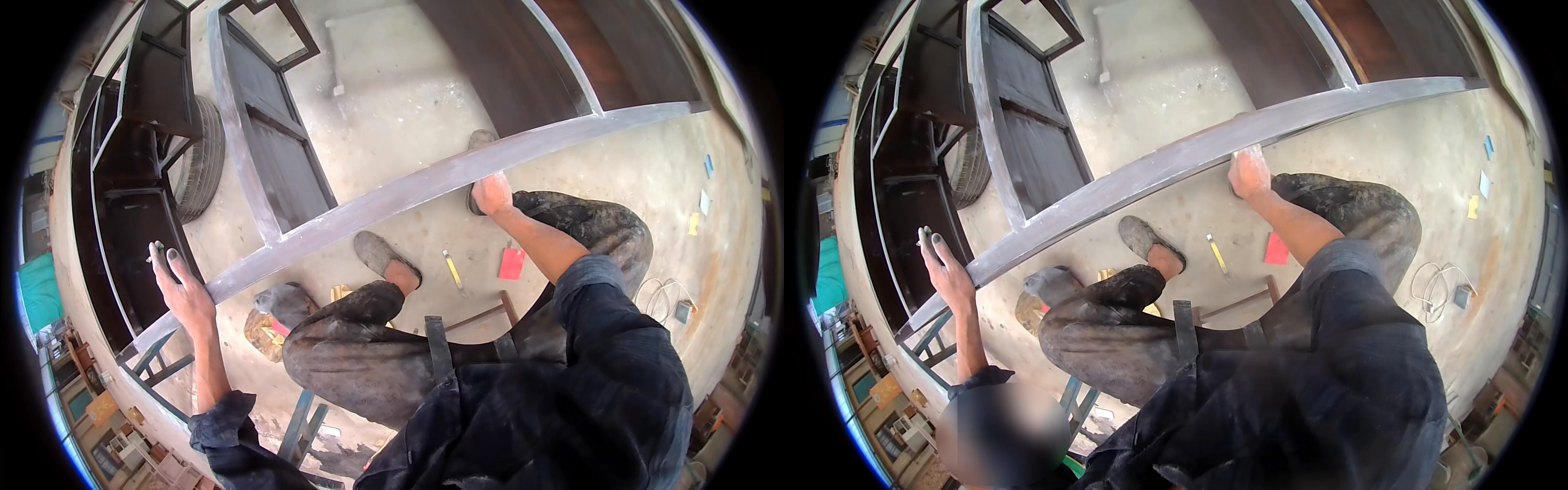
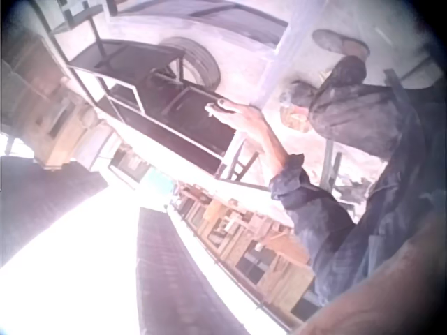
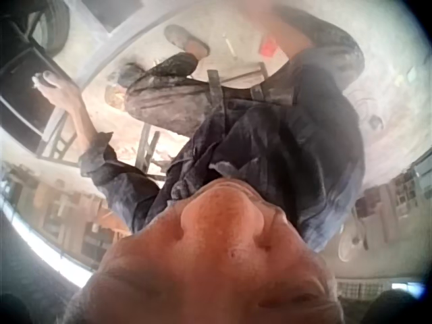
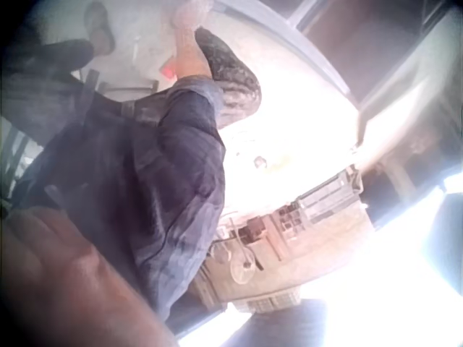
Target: The person sands a metal frame structure using a sanding block and a scraper tool. They work on various sections of the frame, including corners and long edges, to smooth the surface.
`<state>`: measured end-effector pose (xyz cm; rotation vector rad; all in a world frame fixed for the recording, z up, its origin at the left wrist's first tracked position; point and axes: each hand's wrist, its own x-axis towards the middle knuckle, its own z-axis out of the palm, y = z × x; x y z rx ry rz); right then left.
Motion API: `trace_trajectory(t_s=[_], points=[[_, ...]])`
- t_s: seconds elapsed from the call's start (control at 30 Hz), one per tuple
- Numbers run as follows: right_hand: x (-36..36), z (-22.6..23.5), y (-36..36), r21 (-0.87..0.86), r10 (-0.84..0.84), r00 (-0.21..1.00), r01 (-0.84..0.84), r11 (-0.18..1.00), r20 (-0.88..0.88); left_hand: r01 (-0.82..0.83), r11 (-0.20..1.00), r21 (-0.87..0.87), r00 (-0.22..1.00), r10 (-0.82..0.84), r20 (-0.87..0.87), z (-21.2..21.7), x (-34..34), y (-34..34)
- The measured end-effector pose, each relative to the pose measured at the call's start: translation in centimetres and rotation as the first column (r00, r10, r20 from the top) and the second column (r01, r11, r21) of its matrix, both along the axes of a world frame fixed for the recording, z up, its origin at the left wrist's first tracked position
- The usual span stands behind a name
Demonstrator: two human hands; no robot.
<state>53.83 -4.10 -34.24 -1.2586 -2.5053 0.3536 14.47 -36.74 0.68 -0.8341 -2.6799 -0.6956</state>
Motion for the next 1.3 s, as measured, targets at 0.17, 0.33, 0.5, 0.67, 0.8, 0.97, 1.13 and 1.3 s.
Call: trace_trajectory(t_s=[0.17,0.33,0.5,0.67,0.8,0.97,1.13,1.3], points=[[-0.1,-0.4,0.0,-0.049,-0.113,0.987,0.119,0.992,0.112,0.011,1.0,0.015,0.999,-0.012,0.037,-0.1,-0.2,-0.2],[2.7,-1.7,2.5,-0.176,0.001,0.979,0.036,0.984,0.205,-0.021,1.0,0.014,1.0,0.02,0.022,0.1,0.4,-0.6],[4.4,-7.5,0.7,-0.151,0.119,0.987,-0.135,0.979,-0.11,0.032,0.999,0.015,0.999,-0.032,0.027,-0.5,-0.2,1.1],[2.5,0.7,1.5,-0.239,0.068,0.981,-0.023,0.971,0.182,-0.037,0.999,0.013,0.999,0.037,0.012,0.0,0.4,-1.2],[-3.2,1.8,-7.4,-0.245,0.218,0.971,-0.189,0.951,0.096,0.02,1.0,-0.01,0.999,-0.021,-0.031,-0.3,-0.2,0.1],[-8.0,8.9,-17.2,-0.742,0.247,0.967,-0.214,0.635,-0.068,0.031,1.0,0.007,1.0,-0.031,0.007,-0.5,-0.7,-0.8],[2.5,-2.4,-20.0,-0.713,-0.302,0.936,0.335,0.616,0.18,0.017,0.998,-0.062,1.0,-0.018,-0.013,-0.1,-1.2,-1.0],[14.6,-6.5,-18.5,-0.414,-0.512,0.61,0.79,0.452,0.605,0.014,0.995,-0.1,1.0,-0.016,-0.02,0.2,-1.7,-1.0]])
